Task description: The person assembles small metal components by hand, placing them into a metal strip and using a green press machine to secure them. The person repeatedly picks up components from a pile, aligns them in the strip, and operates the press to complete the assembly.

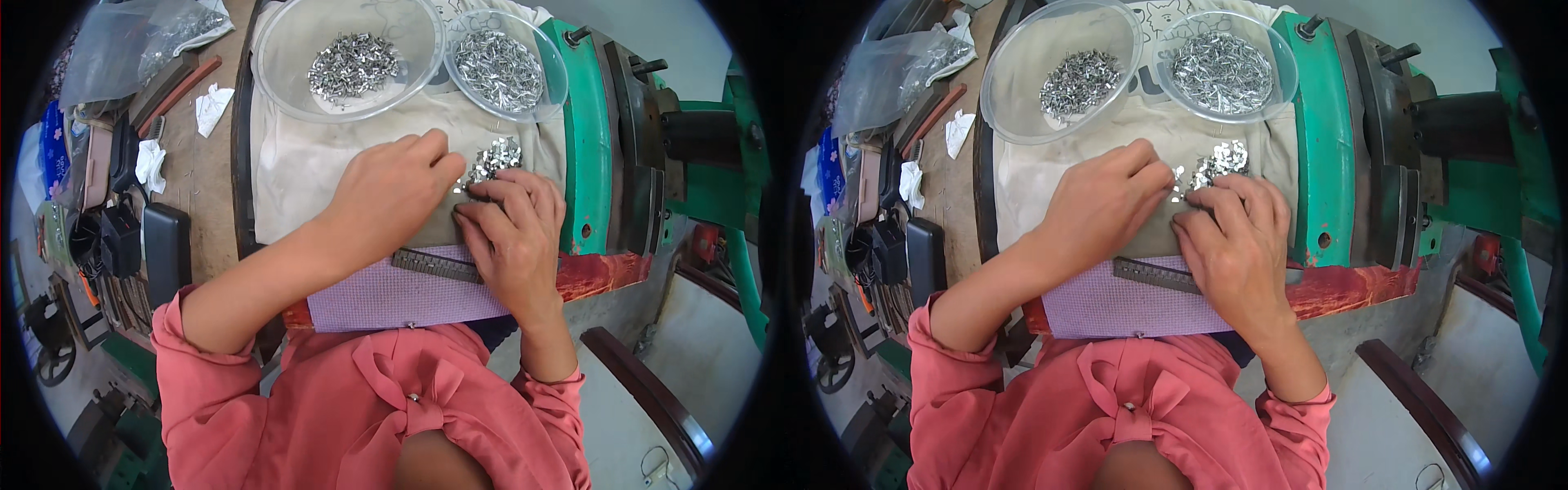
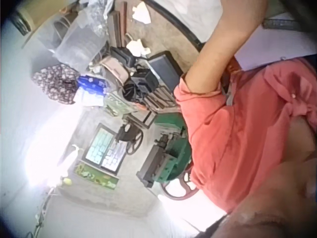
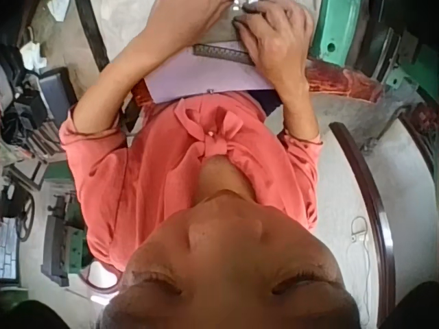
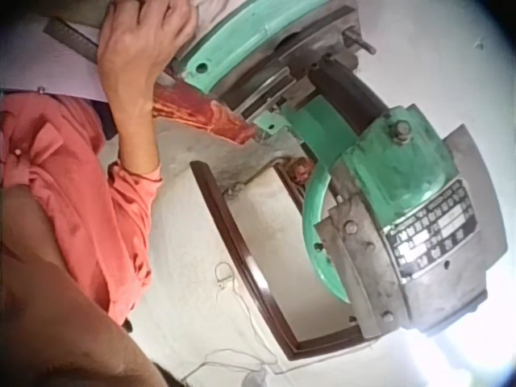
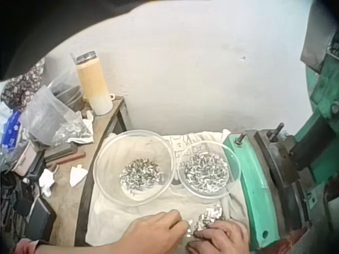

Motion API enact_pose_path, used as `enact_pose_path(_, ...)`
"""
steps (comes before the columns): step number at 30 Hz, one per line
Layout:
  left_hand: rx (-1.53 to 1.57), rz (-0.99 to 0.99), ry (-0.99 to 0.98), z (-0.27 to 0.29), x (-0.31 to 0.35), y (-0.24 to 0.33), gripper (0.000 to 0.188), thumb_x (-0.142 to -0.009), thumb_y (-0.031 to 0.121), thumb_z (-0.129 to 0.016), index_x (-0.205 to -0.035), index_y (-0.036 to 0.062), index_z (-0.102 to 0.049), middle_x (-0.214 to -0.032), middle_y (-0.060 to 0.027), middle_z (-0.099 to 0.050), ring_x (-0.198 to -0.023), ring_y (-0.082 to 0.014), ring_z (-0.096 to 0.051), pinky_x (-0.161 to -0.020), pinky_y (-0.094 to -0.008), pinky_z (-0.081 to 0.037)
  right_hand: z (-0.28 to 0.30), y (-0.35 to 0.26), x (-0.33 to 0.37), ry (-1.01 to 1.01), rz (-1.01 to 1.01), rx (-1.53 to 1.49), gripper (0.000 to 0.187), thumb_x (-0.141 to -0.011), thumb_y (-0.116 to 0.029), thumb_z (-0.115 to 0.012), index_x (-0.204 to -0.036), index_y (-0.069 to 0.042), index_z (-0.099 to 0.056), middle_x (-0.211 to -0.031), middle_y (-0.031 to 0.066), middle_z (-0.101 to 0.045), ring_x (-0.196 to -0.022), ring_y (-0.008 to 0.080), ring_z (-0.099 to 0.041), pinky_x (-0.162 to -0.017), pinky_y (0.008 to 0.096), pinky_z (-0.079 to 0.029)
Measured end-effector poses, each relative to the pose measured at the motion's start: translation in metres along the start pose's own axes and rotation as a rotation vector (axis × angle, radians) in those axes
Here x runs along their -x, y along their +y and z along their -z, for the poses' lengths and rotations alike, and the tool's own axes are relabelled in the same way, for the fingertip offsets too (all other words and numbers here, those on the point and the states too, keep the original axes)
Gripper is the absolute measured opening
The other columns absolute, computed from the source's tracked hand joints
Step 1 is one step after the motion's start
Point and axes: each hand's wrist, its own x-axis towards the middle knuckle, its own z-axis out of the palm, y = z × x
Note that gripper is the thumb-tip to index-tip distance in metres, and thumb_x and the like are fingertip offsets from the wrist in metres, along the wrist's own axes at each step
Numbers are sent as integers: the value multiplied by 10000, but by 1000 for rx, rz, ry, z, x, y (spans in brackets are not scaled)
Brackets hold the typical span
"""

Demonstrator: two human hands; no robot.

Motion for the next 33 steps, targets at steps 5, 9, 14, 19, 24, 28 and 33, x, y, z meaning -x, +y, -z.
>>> enact_pose_path(5, -48, -31, 27, -8, -7, -3, 130, -866, 146, -679, -900, 67, -581, -872, -75, -552, -754, -287, -636, -620, -395, -508, -3, 4, -2, 23, -7, 3, 190, -704, -121, -784, -887, -128, -738, -1028, 23, -633, -1066, 265, -577, -980, 457, -401)
enact_pose_path(9, -24, 3, 42, -7, -5, -2, 129, -869, 151, -680, -900, 66, -588, -872, -74, -557, -755, -290, -637, -622, -402, -510, -2, 4, -1, 6, -1, -13, 153, -709, -108, -782, -848, -123, -720, -1026, 18, -633, -1066, 267, -579, -977, 449, -396)
enact_pose_path(14, 10, 3, 25, -9, -7, -6, 122, -868, 148, -677, -894, 62, -595, -878, -79, -570, -740, -305, -639, -617, -415, -510, 2, -6, 4, 16, -46, -205, 174, -685, -87, -801, -830, -107, -707, -1000, 18, -647, -1051, 279, -587, -947, 441, -406)
enact_pose_path(19, 64, 6, 9, -6, -8, -8, 111, -863, 144, -673, -896, 63, -604, -881, -85, -580, -734, -319, -641, -616, -419, -510, 0, -28, 19, 4, -80, -355, 179, -694, -95, -815, -838, -110, -710, -1008, 20, -654, -1064, 283, -588, -953, 467, -409)
enact_pose_path(24, 91, 3, -2, 2, -4, -7, 107, -853, 135, -677, -887, 63, -606, -874, -79, -575, -727, -315, -634, -611, -412, -502, -6, -37, 30, -48, -67, -243, 185, -715, -127, -813, -873, -133, -716, -1053, 2, -646, -1116, 264, -568, -1040, 524, -363)
enact_pose_path(28, 152, -17, 16, 16, 10, -4, 116, -822, 97, -701, -883, 60, -610, -857, -73, -560, -727, -304, -621, -605, -401, -487, -7, -40, 31, -55, -73, -168, 185, -725, -132, -802, -889, -143, -717, -1062, -4, -645, -1133, 255, -560, -1052, 518, -350)
enact_pose_path(33, 227, 31, -45, 32, 42, 2, 159, -771, 51, -739, -878, 55, -622, -864, -74, -566, -722, -288, -609, -612, -384, -488, -2, -43, 31, -75, -89, -128, 194, -724, -135, -795, -901, -149, -719, -1071, -10, -645, -1139, 252, -559, -1062, 516, -334)
